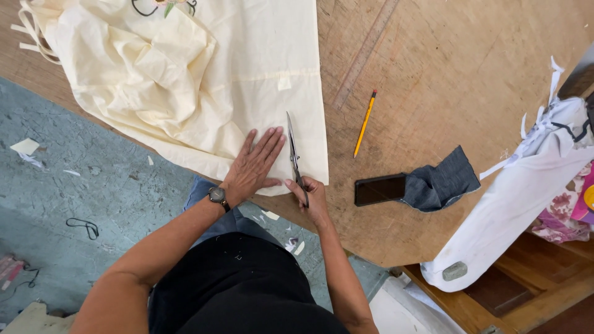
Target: The person uses shears to cut a long strip of cream-colored fabric along a straight edge, then folds the resulting piece and smooths it out by hand on a wooden table.
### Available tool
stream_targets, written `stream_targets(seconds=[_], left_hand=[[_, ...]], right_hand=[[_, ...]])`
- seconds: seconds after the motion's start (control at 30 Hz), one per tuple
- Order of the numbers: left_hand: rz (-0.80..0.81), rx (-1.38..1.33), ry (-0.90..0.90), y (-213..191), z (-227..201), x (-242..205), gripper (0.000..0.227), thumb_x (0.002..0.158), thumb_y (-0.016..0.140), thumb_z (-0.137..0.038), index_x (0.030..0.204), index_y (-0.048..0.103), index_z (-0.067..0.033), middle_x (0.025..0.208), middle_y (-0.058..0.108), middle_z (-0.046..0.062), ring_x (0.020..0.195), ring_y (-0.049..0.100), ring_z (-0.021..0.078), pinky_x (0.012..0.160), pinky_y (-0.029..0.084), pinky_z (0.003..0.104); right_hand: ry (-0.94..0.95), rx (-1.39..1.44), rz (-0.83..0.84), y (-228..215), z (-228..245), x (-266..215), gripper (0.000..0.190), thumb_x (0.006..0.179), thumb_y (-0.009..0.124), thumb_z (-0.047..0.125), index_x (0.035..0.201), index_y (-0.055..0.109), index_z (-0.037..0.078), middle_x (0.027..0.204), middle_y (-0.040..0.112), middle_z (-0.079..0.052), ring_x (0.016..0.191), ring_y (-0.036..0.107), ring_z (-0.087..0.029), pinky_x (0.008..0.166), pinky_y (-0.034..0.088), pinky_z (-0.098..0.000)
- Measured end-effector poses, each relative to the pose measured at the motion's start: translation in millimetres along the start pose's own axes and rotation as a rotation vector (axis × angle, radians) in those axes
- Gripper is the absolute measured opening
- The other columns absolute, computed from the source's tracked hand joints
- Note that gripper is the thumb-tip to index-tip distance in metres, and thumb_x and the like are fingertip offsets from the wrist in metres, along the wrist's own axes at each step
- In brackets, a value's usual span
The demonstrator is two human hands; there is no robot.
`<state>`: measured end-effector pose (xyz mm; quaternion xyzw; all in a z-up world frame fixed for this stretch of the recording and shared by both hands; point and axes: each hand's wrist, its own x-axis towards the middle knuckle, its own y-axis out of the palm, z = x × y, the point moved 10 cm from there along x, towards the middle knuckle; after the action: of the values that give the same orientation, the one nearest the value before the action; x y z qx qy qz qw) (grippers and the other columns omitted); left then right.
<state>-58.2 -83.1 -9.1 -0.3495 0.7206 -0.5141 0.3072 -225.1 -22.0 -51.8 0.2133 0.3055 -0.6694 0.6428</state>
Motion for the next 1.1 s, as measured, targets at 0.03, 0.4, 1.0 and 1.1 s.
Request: stream_targets(seconds=[0.03, 0.4, 1.0, 1.1], left_hand=[[-0.002, 0.002, -0.002, -1.4, 1.7, 1.0, 0.125, 0.087, 0.067, -0.074, 0.175, 0.012, -0.0055, 0.184, 0.01, 0.016, 0.169, 0.011, 0.0299, 0.138, 0.004, 0.059], [-0.054, -0.052, 0.008, -1.1, 2.0, 0.9, 0.125, 0.084, 0.07, -0.071, 0.175, 0.014, -0.0052, 0.183, 0.013, 0.017, 0.169, 0.013, 0.0311, 0.138, 0.005, 0.06], [-0.081, -0.022, 0.001, -5.7, 3.4, 1.9, 0.125, 0.083, 0.071, -0.071, 0.175, 0.016, -0.0073, 0.183, 0.015, 0.016, 0.168, 0.015, 0.0303, 0.138, 0.008, 0.059], [-0.067, -0.03, -0.003, -4.3, 3.5, 2.3, 0.124, 0.084, 0.072, -0.07, 0.175, 0.017, -0.0072, 0.183, 0.015, 0.015, 0.169, 0.014, 0.0298, 0.138, 0.006, 0.059]], right_hand=[[-0.002, -0.001, 0.002, 1.6, 2.2, 3.5, 0.049, 0.087, 0.095, 0.03, 0.063, 0.059, 0.007, 0.041, 0.048, -0.007, 0.033, 0.05, -0.011, 0.028, 0.039, -0.0207], [-0.015, -0.029, -0.001, 8.4, 13.0, 6.1, 0.046, 0.087, 0.094, 0.022, 0.063, 0.058, 0.007, 0.042, 0.048, -0.007, 0.033, 0.049, -0.01, 0.028, 0.038, -0.0209], [-0.017, -0.022, -0.021, 12.9, 25.2, 22.4, 0.05, 0.086, 0.096, 0.027, 0.062, 0.056, 0.008, 0.041, 0.047, -0.007, 0.031, 0.048, -0.01, 0.026, 0.038, -0.0212], [-0.012, -0.03, -0.017, 13.3, 25.4, 22.5, 0.048, 0.085, 0.096, 0.023, 0.062, 0.056, 0.007, 0.041, 0.047, -0.007, 0.031, 0.048, -0.01, 0.026, 0.037, -0.0201]])
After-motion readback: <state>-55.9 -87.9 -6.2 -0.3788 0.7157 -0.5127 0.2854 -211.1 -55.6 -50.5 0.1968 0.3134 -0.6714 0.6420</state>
